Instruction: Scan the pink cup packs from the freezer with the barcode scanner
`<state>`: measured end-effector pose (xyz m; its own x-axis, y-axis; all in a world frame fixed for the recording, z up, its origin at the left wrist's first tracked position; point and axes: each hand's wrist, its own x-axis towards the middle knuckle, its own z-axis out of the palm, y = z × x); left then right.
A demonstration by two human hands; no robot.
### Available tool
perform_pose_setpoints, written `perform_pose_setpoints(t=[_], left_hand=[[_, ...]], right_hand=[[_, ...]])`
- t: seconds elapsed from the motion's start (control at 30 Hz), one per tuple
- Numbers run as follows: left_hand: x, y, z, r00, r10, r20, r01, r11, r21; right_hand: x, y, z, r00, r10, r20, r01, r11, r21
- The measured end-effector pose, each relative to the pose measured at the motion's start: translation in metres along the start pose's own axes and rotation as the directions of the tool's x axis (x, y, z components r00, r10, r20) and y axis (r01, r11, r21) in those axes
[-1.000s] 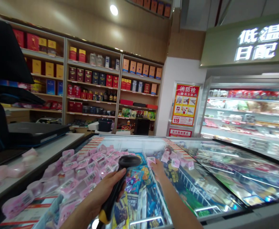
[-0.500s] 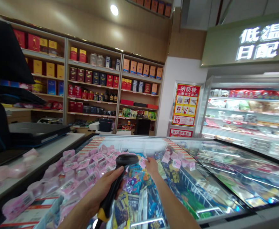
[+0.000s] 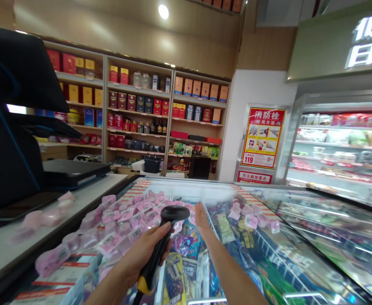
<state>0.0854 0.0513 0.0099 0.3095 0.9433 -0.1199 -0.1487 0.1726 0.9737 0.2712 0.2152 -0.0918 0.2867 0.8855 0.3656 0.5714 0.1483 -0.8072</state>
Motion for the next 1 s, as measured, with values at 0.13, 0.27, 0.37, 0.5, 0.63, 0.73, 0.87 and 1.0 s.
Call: perform_pose_setpoints(t=[0.13, 0.27, 0.37, 0.5, 0.63, 0.73, 0.87, 1.0], left_hand=[[-0.002, 0.000, -0.004, 1.000, -0.005, -0.016, 0.005, 1.000, 0.003], [-0.006, 0.002, -0.001, 0.999, 0.019, -0.049, -0.018, 1.000, 0.006], [-0.005, 0.004, 0.003, 0.999, 0.002, -0.042, -0.001, 1.000, 0.017], [-0.001, 0.004, 0.011, 1.000, -0.020, 0.023, 0.020, 1.000, 0.022], [0.000, 0.002, 0.024, 1.000, -0.013, 0.025, 0.012, 1.000, 0.009], [-0.001, 0.003, 0.032, 1.000, -0.011, 0.026, 0.011, 1.000, 0.005], [-0.001, 0.005, 0.038, 1.000, 0.001, 0.020, -0.001, 1.000, 0.006], [0.001, 0.005, 0.040, 0.999, -0.019, 0.047, 0.018, 0.999, 0.035]], right_hand=[[0.003, -0.011, 0.025, 0.996, -0.042, 0.077, 0.039, 0.998, 0.042], [0.000, -0.021, 0.031, 0.995, -0.041, 0.096, 0.038, 0.999, 0.031], [-0.003, -0.022, 0.015, 0.997, -0.046, 0.065, 0.046, 0.999, 0.000], [-0.003, -0.011, -0.033, 0.997, -0.065, -0.042, 0.062, 0.995, -0.078], [-0.002, 0.011, -0.091, 0.973, -0.088, -0.215, -0.003, 0.920, -0.393], [-0.004, 0.028, -0.123, 0.962, -0.030, -0.273, -0.137, 0.809, -0.571], [-0.010, 0.041, -0.142, 0.978, 0.025, -0.206, -0.161, 0.717, -0.678], [-0.013, 0.043, -0.140, 0.979, 0.000, -0.206, -0.142, 0.723, -0.676]])
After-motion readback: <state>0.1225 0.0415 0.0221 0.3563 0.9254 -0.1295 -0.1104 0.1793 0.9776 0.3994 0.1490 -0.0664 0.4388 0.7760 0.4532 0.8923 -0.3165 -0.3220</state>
